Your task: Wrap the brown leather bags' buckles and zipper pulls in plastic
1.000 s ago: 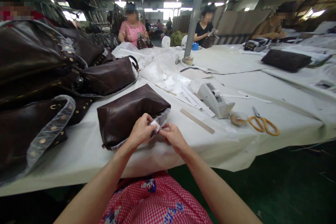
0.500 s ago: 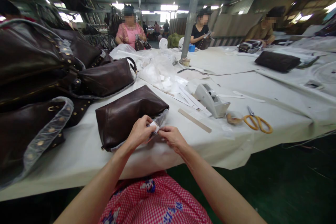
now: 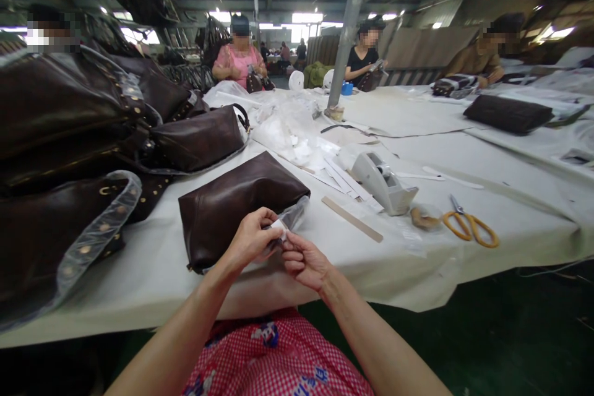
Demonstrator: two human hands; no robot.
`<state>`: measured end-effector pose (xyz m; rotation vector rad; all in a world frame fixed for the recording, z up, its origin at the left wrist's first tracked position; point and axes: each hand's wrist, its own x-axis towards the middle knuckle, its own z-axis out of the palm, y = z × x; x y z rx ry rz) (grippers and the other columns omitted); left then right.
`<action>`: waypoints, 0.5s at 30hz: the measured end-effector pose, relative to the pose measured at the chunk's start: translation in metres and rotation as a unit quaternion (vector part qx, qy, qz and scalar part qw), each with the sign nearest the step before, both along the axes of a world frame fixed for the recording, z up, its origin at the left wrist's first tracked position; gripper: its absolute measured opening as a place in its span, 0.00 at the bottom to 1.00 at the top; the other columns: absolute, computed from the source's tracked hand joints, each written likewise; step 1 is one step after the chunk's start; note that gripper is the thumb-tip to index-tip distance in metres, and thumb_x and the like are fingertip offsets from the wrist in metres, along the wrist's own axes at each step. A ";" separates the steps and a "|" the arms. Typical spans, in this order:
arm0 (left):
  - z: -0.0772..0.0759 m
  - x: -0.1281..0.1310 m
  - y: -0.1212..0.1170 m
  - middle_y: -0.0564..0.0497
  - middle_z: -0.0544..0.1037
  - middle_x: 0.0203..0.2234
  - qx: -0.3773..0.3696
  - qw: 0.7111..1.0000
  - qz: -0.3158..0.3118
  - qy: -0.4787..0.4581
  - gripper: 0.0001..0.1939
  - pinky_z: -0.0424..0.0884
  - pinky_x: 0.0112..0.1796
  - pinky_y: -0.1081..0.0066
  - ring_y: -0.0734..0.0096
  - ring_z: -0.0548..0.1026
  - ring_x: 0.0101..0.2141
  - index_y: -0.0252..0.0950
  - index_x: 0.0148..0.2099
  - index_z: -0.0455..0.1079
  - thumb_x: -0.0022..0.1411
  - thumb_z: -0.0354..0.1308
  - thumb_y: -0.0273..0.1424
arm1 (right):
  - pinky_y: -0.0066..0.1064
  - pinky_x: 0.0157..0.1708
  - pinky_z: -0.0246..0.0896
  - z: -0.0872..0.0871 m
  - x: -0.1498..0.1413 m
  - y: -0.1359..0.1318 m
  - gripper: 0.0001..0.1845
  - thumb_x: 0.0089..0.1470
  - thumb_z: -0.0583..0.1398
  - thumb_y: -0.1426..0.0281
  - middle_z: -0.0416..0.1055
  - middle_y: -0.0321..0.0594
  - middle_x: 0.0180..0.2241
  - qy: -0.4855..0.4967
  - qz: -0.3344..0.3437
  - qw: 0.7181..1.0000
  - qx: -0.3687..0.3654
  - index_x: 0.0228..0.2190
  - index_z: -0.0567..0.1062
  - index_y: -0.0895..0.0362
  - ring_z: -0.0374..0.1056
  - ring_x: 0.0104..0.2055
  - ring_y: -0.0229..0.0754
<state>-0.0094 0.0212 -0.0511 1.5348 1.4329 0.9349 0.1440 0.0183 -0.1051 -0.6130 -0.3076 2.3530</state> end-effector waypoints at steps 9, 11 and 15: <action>0.000 0.003 -0.007 0.56 0.71 0.25 0.016 0.998 -0.017 0.065 0.05 0.64 0.28 0.75 0.72 0.68 0.27 0.36 0.32 0.68 0.49 0.57 0.28 | 0.11 0.09 0.33 -0.021 0.001 0.002 0.21 0.65 0.54 0.61 0.51 0.23 0.15 0.123 0.098 0.986 -0.046 0.22 0.61 0.58 0.40 0.11 0.22; -0.001 0.007 -0.005 0.55 0.74 0.25 0.030 0.994 -0.009 0.101 0.04 0.66 0.32 0.72 0.68 0.71 0.30 0.37 0.33 0.69 0.51 0.55 0.28 | 0.10 0.10 0.34 -0.018 0.001 -0.001 0.18 0.64 0.55 0.61 0.56 0.24 0.17 0.113 0.085 0.988 -0.061 0.26 0.64 0.59 0.43 0.11 0.21; 0.004 0.003 -0.018 0.49 0.79 0.33 0.063 0.987 -0.007 0.150 0.08 0.70 0.42 0.65 0.60 0.75 0.38 0.39 0.37 0.73 0.55 0.54 0.31 | 0.12 0.11 0.39 -0.012 0.016 -0.014 0.17 0.57 0.61 0.56 0.69 0.31 0.23 -0.033 0.065 0.997 0.006 0.35 0.68 0.58 0.52 0.13 0.22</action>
